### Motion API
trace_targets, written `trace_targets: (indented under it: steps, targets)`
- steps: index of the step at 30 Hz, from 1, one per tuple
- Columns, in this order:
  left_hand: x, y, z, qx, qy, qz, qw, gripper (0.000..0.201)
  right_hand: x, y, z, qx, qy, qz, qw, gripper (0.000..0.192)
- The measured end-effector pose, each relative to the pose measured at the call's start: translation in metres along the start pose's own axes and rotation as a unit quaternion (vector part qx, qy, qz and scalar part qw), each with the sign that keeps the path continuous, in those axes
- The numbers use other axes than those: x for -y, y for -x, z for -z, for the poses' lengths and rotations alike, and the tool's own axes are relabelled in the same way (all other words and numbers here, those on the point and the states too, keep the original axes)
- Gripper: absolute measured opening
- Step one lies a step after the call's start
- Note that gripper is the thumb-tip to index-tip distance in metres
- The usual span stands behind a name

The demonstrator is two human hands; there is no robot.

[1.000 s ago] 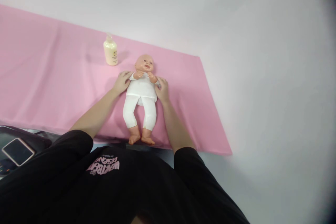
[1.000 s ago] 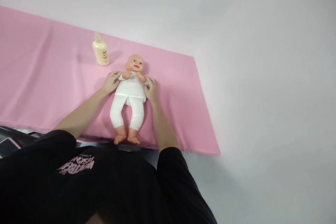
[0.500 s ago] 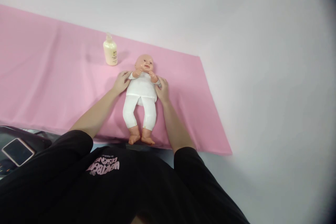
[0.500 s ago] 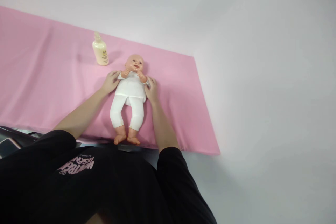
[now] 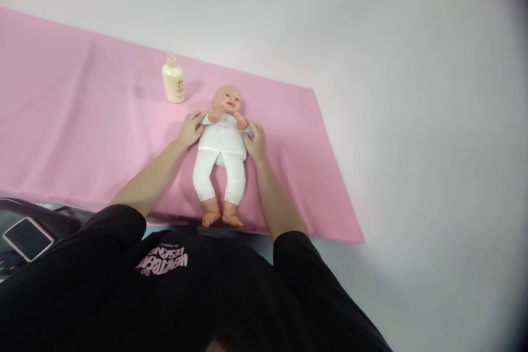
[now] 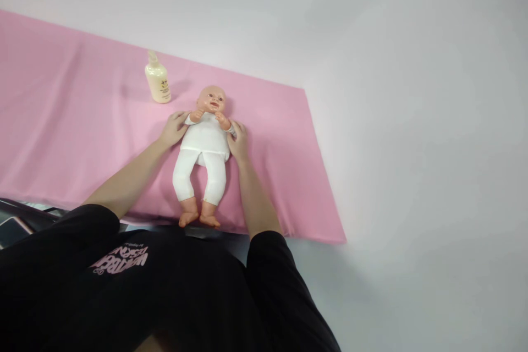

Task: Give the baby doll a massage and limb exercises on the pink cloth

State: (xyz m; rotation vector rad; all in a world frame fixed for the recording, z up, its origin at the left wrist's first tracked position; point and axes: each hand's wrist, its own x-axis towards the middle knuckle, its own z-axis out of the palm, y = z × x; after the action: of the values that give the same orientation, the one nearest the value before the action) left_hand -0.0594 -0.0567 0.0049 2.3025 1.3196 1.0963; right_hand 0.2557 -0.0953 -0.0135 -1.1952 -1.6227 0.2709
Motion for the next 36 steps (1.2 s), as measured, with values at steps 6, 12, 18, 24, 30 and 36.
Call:
trace_targets:
  steps: [6,12,18,24,30,36]
  targets:
    - [0.004,0.0,-0.002,-0.001,0.003,-0.003,1.0,0.06,-0.006,0.0,0.0,0.0,0.008,0.018,1.0,0.045]
    - [0.009,-0.001,-0.004,0.007,-0.005,-0.007,1.0,0.059,-0.003,0.001,0.0,0.002,0.007,0.002,1.0,0.044]
    - [0.01,0.0,-0.005,0.001,-0.002,-0.016,1.0,0.061,0.001,0.0,0.001,0.007,0.015,-0.009,1.0,0.043]
    - [0.009,0.0,-0.004,0.002,-0.002,-0.015,1.0,0.062,-0.002,0.0,0.0,0.011,0.028,0.003,1.0,0.045]
    - [0.01,0.0,-0.005,0.0,0.001,-0.007,1.0,0.063,-0.006,0.0,0.001,0.016,0.03,0.012,0.999,0.048]
    - [0.011,0.0,-0.006,0.003,0.0,-0.004,1.0,0.061,-0.005,0.0,0.001,0.017,0.026,0.004,0.999,0.048]
